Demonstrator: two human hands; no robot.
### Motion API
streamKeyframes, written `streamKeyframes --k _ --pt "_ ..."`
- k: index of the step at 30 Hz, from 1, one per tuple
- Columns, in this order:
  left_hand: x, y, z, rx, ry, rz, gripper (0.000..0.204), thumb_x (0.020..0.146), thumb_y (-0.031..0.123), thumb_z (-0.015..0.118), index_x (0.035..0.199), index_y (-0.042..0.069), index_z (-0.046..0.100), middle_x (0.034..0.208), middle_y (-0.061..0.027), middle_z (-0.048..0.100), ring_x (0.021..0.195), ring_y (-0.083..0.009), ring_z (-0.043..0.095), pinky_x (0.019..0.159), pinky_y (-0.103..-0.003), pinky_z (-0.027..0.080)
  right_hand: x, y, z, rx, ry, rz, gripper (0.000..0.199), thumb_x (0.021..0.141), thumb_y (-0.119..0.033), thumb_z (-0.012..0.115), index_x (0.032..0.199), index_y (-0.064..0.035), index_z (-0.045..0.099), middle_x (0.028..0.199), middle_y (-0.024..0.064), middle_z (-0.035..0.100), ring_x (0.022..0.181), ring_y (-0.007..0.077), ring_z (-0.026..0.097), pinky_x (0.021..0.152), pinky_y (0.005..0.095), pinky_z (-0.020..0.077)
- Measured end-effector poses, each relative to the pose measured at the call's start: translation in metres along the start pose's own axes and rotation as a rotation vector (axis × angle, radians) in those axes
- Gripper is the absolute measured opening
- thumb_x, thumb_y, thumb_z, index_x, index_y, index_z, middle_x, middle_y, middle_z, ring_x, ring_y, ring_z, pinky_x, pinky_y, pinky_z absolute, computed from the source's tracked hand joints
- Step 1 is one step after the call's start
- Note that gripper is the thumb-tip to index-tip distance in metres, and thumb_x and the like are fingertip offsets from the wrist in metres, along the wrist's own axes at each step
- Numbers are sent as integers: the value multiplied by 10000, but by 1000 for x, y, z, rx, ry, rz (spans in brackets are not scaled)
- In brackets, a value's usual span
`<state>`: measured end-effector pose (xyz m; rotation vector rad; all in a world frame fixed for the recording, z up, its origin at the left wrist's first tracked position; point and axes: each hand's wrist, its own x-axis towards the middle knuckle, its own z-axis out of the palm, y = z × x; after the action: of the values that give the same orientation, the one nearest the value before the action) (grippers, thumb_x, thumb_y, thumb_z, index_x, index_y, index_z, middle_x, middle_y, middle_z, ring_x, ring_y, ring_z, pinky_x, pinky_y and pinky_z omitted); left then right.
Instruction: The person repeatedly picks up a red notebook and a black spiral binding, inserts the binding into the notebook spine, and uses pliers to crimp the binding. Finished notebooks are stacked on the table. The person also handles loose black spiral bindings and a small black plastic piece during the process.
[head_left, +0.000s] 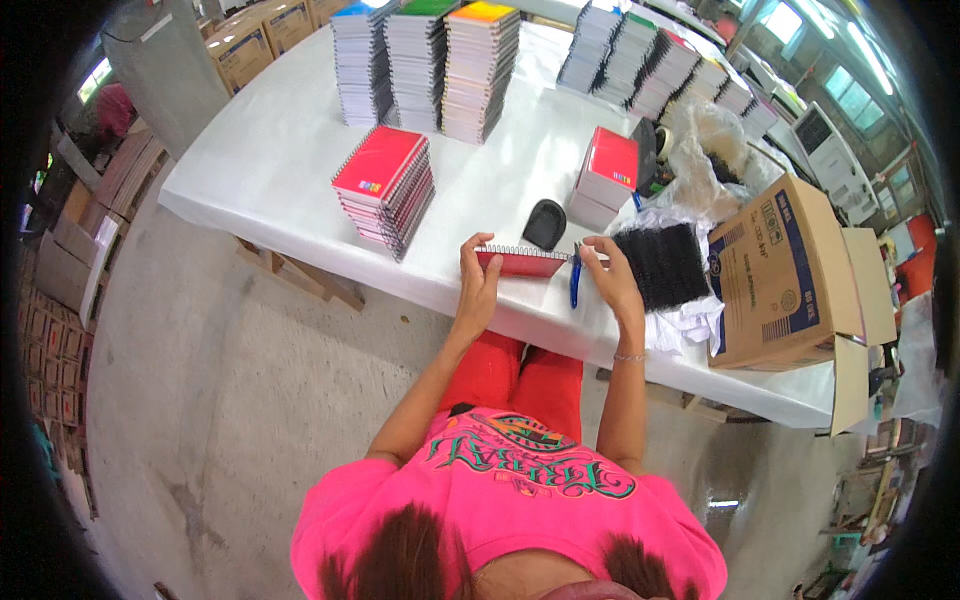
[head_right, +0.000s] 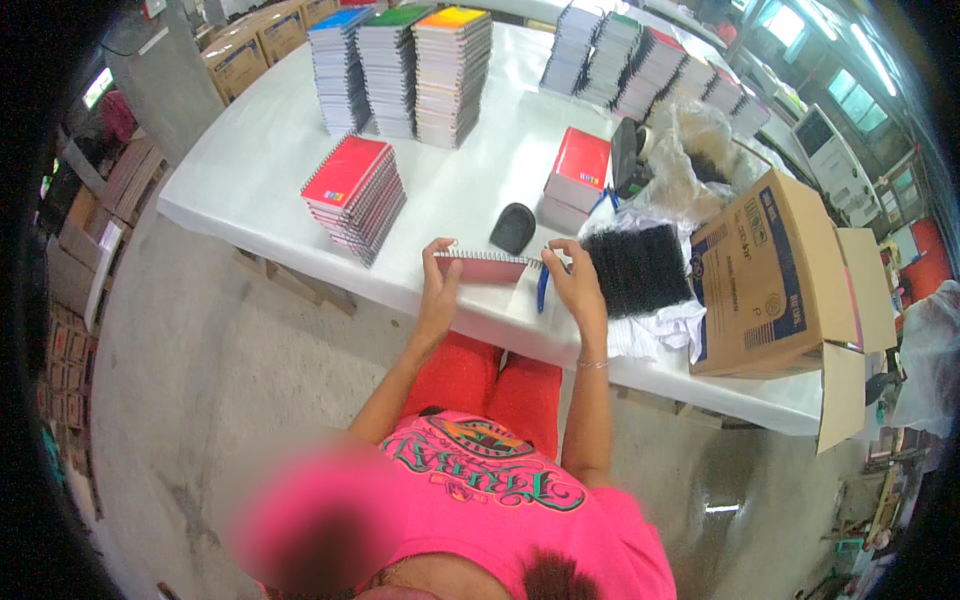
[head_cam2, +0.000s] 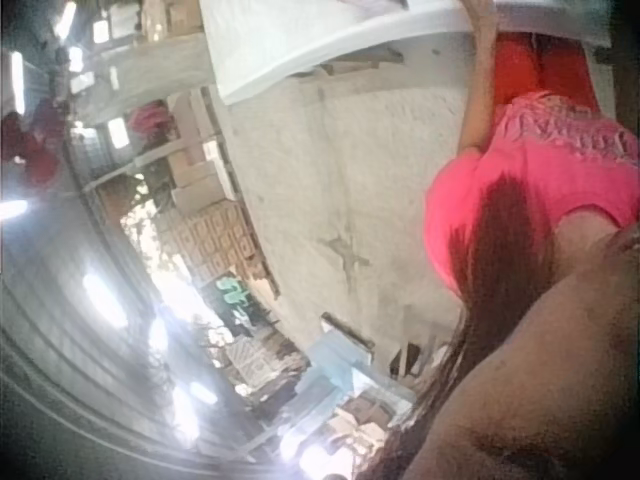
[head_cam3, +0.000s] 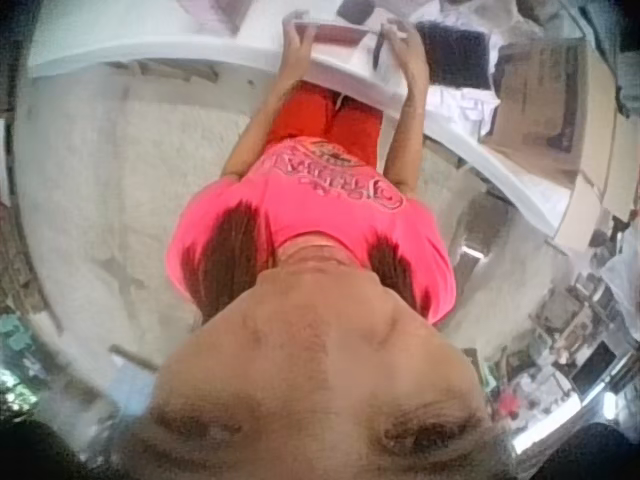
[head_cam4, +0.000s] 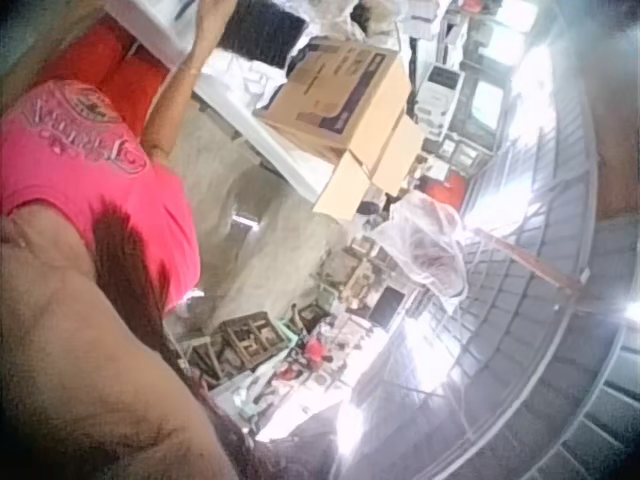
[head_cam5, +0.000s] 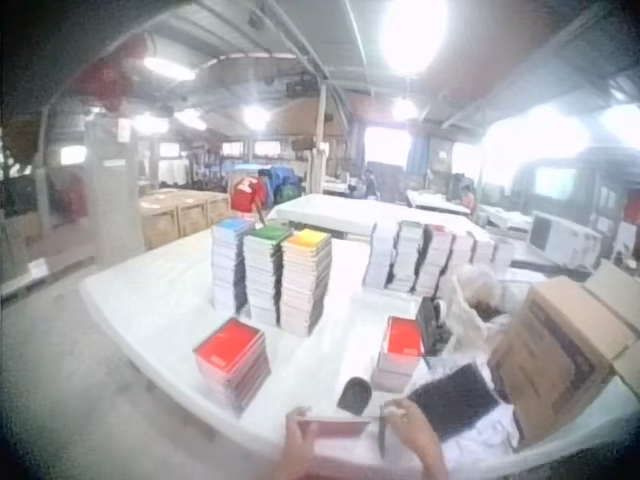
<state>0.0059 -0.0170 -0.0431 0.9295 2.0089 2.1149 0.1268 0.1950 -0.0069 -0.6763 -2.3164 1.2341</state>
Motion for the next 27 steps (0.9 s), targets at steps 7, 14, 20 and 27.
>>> streamKeyframes --k 7,14,20,27 --pt "5 3 -14 -48 -9 -22 311 1004 187 516 1253 4 489 1234 -139 522 1200 -248 476 1072 -350 332 -64 -14 50 -496 233 9 732 920 -565 579 1433 -66 423 1425 269 427 1299 423 404 1058 553 293" --pt "12 4 -20 -69 2 -63 252 991 225 572 1091 -5 550 995 -111 575 941 -210 542 886 -321 432 -59 3 68 -677 411 -13 809 860 -467 692 1433 15 386 1403 308 400 1220 433 419 1021 535 325" --pt "18 5 -27 120 -21 36 261 961 234 618 1018 -18 581 919 -133 609 868 -253 589 832 -345 466 -51 14 46 -559 377 -67 683 893 -267 666 1436 31 380 1297 307 450 1127 420 471 970 486 392" --pt "14 16 -32 233 -22 104 261 892 150 701 1099 -2 654 1081 -135 686 1002 -252 648 908 -346 482 -60 3 24 70 487 14 527 997 -260 539 1440 6 437 1151 168 517 915 215 508 881 325 415"
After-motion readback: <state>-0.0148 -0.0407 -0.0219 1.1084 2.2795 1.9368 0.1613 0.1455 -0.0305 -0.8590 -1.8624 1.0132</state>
